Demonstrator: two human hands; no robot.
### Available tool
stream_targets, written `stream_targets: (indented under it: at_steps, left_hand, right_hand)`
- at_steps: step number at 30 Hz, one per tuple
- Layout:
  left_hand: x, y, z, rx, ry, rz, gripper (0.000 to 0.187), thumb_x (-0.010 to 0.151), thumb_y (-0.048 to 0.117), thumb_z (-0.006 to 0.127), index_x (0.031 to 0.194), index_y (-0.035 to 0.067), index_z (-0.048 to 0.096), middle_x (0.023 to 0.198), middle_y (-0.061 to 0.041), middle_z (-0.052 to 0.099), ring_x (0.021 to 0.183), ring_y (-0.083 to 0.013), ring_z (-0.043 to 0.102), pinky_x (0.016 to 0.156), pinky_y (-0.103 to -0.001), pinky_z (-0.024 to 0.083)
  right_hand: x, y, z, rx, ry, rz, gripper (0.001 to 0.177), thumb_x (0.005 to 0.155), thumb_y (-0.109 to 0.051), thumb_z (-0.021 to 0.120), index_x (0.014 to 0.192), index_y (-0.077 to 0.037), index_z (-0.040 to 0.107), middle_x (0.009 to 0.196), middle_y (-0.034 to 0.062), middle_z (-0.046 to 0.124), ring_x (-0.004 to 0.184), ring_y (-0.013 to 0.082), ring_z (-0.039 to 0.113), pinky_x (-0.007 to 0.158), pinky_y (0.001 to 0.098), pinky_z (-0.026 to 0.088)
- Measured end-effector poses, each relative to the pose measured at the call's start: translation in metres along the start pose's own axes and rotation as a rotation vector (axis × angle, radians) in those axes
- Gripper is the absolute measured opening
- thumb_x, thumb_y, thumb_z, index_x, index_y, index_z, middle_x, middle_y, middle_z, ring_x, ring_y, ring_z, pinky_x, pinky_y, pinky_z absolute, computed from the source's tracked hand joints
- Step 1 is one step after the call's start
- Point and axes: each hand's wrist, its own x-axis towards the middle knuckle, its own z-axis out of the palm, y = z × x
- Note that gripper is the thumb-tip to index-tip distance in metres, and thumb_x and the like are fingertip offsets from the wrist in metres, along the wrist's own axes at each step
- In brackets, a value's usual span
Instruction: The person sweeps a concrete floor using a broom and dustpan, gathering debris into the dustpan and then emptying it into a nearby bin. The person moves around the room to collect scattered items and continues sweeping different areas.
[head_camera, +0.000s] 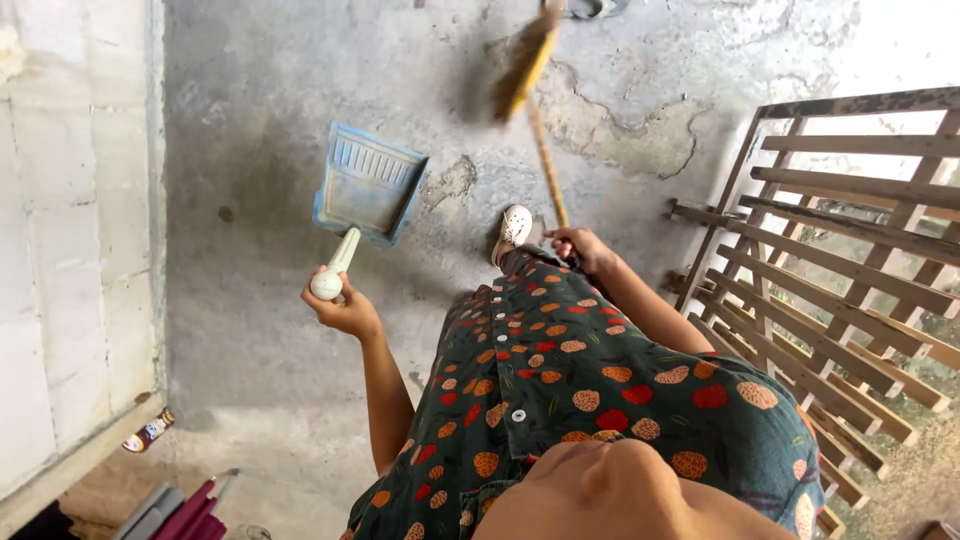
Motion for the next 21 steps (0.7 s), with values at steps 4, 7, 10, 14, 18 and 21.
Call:
stream_targets:
  at_steps: [4, 7, 10, 14, 18, 21]
  left_hand:
    - [0.01, 0.005, 0.008, 0.014, -0.019, 0.034, 0.04, 0.081, -0.012, 0.078, 0.113, -0.003, 0.058, 0.104, -0.018, 0.072, 0.104, -0.037, 0.07, 0.093, -0.046, 0.054]
    - [0.017, -0.002, 0.016, -0.006, -0.01, 0.054, 0.04, 0.081, -0.011, 0.079, 0.114, -0.002, 0.058, 0.103, -0.018, 0.072, 0.105, -0.0369, 0.07, 0.093, -0.045, 0.055]
    - [0.025, 0.011, 0.023, -0.013, -0.04, 0.046, 0.04, 0.081, -0.011, 0.078, 0.114, -0.003, 0.058, 0.104, -0.02, 0.071, 0.104, -0.0385, 0.069, 0.09, -0.048, 0.056]
    - [0.04, 0.014, 0.039, -0.033, -0.036, 0.042, 0.039, 0.08, -0.011, 0.079, 0.113, -0.001, 0.06, 0.101, -0.018, 0.072, 0.102, -0.0384, 0.069, 0.091, -0.046, 0.055]
    - [0.061, 0.008, 0.068, -0.027, -0.044, 0.023, 0.04, 0.08, -0.007, 0.081, 0.113, 0.002, 0.062, 0.103, -0.013, 0.073, 0.102, -0.0335, 0.07, 0.088, -0.045, 0.058]
    - [0.083, 0.012, 0.1, -0.027, -0.062, 0.032, 0.041, 0.079, -0.006, 0.082, 0.114, 0.003, 0.062, 0.102, -0.012, 0.074, 0.1, -0.0341, 0.071, 0.086, -0.046, 0.059]
  right_hand:
    - [0.029, 0.005, 0.015, 0.171, -0.235, 0.199, 0.011, 0.093, -0.006, 0.051, 0.094, 0.002, 0.057, 0.065, -0.0093, 0.038, 0.049, -0.0057, 0.04, 0.042, 0.0065, 0.033]
    - [0.075, 0.016, 0.03, 0.213, -0.226, 0.281, 0.007, 0.092, 0.003, 0.05, 0.098, 0.004, 0.052, 0.071, -0.0084, 0.035, 0.048, -0.0061, 0.039, 0.043, 0.0046, 0.031]
    - [0.116, 0.017, -0.02, 0.19, -0.154, 0.121, 0.009, 0.088, 0.007, 0.057, 0.087, 0.001, 0.051, 0.062, -0.0068, 0.035, 0.045, -0.0032, 0.033, 0.041, 0.0092, 0.029]
    - [0.118, -0.044, -0.118, 0.189, 0.041, 0.05, 0.009, 0.087, 0.008, 0.055, 0.085, 0.0, 0.052, 0.066, -0.007, 0.033, 0.048, -0.0061, 0.039, 0.041, 0.0066, 0.032]
    - [0.137, -0.092, -0.142, 0.261, 0.432, -0.212, 0.018, 0.087, 0.004, 0.067, 0.074, 0.002, 0.054, 0.056, 0.0007, 0.045, 0.044, 0.0056, 0.047, 0.036, 0.0227, 0.038]
    - [0.186, -0.115, -0.106, 0.321, 0.624, -0.376, 0.022, 0.082, 0.003, 0.07, 0.064, 0.004, 0.058, 0.047, 0.0083, 0.052, 0.035, 0.0132, 0.052, 0.029, 0.0324, 0.039]
